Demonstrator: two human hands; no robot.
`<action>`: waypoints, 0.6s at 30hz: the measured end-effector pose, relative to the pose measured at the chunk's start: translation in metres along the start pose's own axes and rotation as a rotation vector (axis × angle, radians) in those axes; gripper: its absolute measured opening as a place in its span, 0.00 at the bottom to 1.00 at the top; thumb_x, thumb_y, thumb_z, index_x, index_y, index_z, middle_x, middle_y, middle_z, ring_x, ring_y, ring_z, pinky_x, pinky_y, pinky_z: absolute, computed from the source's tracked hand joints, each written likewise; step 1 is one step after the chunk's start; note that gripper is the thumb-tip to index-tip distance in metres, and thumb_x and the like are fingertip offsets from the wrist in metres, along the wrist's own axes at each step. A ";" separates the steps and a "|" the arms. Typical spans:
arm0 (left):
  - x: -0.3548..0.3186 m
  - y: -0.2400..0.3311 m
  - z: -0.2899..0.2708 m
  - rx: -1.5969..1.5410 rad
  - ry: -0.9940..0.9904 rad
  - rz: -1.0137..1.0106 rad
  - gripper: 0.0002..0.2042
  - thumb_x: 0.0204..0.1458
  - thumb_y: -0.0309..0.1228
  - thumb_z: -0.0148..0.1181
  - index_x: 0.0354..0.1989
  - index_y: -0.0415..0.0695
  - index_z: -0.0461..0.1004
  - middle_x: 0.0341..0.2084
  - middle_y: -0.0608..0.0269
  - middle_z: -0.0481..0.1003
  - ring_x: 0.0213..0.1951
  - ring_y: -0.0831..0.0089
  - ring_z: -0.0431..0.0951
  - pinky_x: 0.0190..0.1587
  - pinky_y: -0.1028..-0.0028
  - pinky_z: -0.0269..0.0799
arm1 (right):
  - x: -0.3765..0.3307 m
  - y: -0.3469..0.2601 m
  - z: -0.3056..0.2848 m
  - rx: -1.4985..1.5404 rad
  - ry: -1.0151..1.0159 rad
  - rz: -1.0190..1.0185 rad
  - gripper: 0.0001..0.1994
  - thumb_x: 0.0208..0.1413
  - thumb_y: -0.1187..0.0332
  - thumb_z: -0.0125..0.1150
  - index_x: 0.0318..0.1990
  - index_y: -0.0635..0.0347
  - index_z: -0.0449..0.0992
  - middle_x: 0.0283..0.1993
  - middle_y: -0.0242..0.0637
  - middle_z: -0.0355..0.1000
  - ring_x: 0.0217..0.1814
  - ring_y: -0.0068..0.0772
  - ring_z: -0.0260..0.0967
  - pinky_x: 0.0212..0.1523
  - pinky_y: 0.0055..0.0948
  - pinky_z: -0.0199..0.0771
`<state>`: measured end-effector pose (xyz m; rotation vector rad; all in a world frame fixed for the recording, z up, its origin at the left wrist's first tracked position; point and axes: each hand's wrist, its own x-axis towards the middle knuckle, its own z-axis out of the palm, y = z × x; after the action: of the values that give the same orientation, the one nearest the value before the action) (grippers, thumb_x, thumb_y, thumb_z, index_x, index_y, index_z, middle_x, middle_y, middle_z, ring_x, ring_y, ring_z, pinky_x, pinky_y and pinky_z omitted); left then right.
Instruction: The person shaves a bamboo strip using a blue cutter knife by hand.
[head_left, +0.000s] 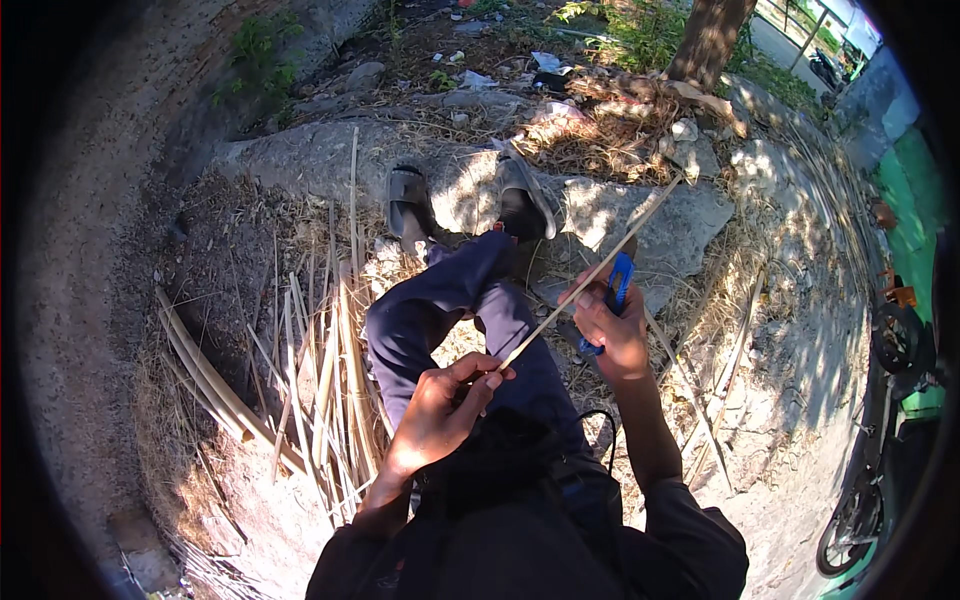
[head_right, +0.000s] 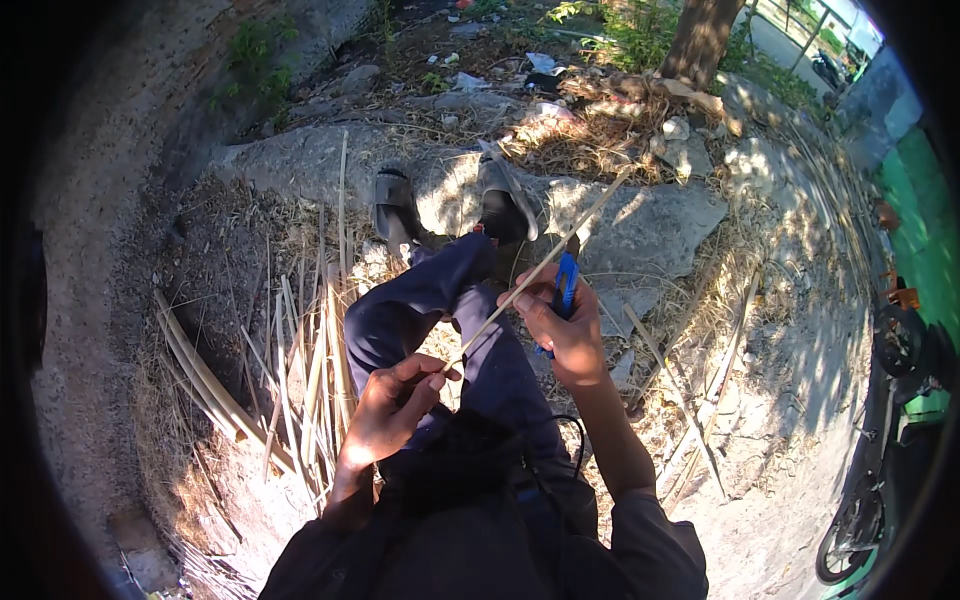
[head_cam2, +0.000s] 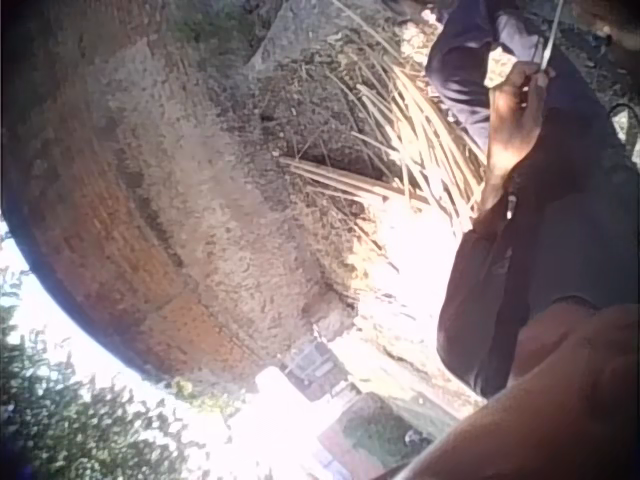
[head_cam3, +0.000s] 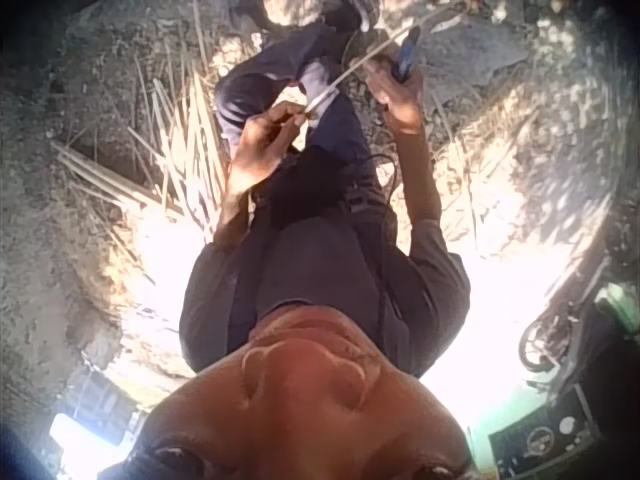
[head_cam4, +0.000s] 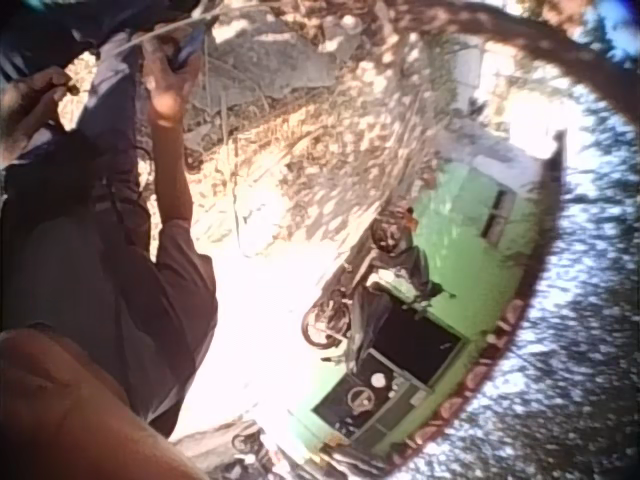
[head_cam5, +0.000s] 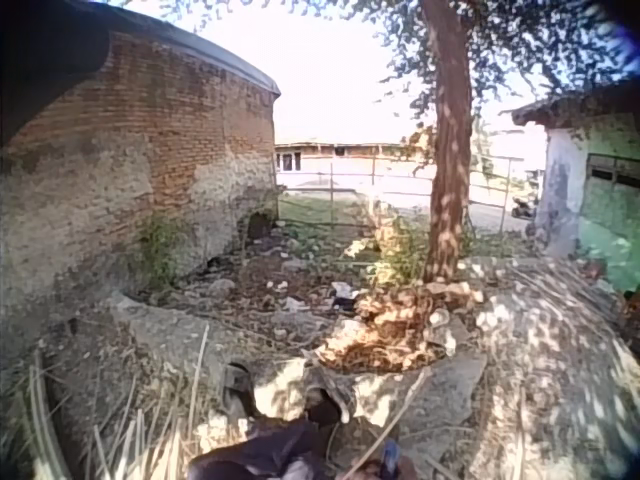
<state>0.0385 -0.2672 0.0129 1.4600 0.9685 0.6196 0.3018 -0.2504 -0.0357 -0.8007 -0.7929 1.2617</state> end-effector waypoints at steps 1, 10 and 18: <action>0.000 0.000 0.000 0.000 0.000 0.000 0.08 0.71 0.26 0.56 0.50 0.36 0.80 0.24 0.69 0.76 0.24 0.85 0.70 0.29 0.77 0.66 | 0.000 -0.001 0.001 -0.010 0.005 -0.005 0.11 0.63 0.78 0.65 0.52 0.69 0.78 0.21 0.26 0.69 0.16 0.11 0.56 0.25 0.20 0.64; -0.001 0.000 -0.002 0.025 -0.008 -0.008 0.09 0.71 0.26 0.56 0.50 0.36 0.81 0.21 0.69 0.74 0.23 0.85 0.68 0.27 0.77 0.63 | 0.001 0.003 0.000 -0.016 0.024 0.000 0.11 0.63 0.78 0.66 0.52 0.70 0.77 0.18 0.24 0.64 0.15 0.12 0.55 0.37 0.24 0.76; 0.000 -0.002 0.007 0.190 0.184 0.066 0.06 0.67 0.25 0.63 0.47 0.37 0.82 0.19 0.65 0.75 0.20 0.86 0.70 0.23 0.77 0.61 | 0.002 0.004 -0.002 0.015 -0.037 -0.040 0.13 0.64 0.77 0.66 0.54 0.69 0.77 0.22 0.30 0.72 0.15 0.11 0.54 0.27 0.21 0.69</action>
<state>0.0443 -0.2712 0.0104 1.6283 1.1509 0.7359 0.3019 -0.2480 -0.0396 -0.7476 -0.8247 1.2483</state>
